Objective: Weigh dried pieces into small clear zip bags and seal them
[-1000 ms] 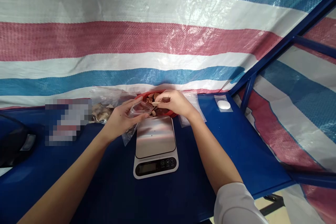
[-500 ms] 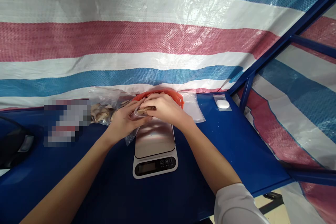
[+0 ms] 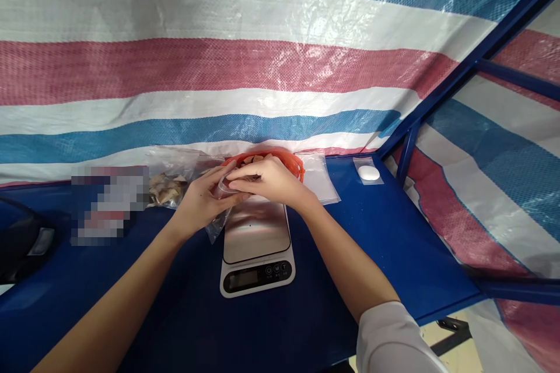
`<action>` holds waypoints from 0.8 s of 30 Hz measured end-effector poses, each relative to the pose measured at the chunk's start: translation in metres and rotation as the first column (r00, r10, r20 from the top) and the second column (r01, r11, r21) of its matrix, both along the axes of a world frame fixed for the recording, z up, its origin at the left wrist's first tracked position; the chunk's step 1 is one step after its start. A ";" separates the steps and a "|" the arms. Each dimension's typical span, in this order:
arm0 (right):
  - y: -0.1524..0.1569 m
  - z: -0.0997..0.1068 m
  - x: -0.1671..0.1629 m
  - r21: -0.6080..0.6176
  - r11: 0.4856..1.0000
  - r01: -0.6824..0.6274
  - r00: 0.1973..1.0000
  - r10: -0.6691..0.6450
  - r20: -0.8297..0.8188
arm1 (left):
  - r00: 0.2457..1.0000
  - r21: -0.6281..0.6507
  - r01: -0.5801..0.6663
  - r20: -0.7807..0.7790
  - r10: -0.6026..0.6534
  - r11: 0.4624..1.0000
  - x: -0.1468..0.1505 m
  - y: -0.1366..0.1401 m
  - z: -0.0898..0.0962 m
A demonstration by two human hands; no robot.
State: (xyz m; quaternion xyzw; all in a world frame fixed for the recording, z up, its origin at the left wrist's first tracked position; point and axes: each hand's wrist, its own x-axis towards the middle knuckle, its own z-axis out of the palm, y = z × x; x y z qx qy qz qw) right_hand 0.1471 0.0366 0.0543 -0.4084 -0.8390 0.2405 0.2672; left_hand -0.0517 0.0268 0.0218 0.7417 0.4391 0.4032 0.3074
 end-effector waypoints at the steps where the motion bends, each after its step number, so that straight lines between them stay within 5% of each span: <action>1: 0.000 -0.001 0.001 -0.020 0.999 -0.035 0.996 0.034 -0.079 | 1.000 0.006 -0.002 0.004 0.002 1.000 0.000 0.000 0.000; 4: -0.001 0.000 0.001 -0.064 0.992 -0.107 0.974 0.092 -0.209 | 1.000 0.059 0.019 -0.010 -0.019 0.998 0.002 0.000 -0.001; 10: -0.007 0.012 0.001 -0.093 0.991 -0.096 0.990 0.085 -0.116 | 0.991 0.102 0.026 -0.131 -0.012 0.994 0.005 -0.001 -0.003; 18: -0.003 0.005 0.022 -0.060 0.980 -0.188 0.923 0.155 -0.353 | 0.976 0.135 0.064 -0.217 -0.033 0.989 0.003 -0.011 -0.002; 24: -0.018 -0.009 0.041 -0.162 0.978 -0.130 0.882 0.039 -0.470 | 0.974 0.267 -0.010 -0.215 0.070 0.964 -0.007 -0.032 -0.023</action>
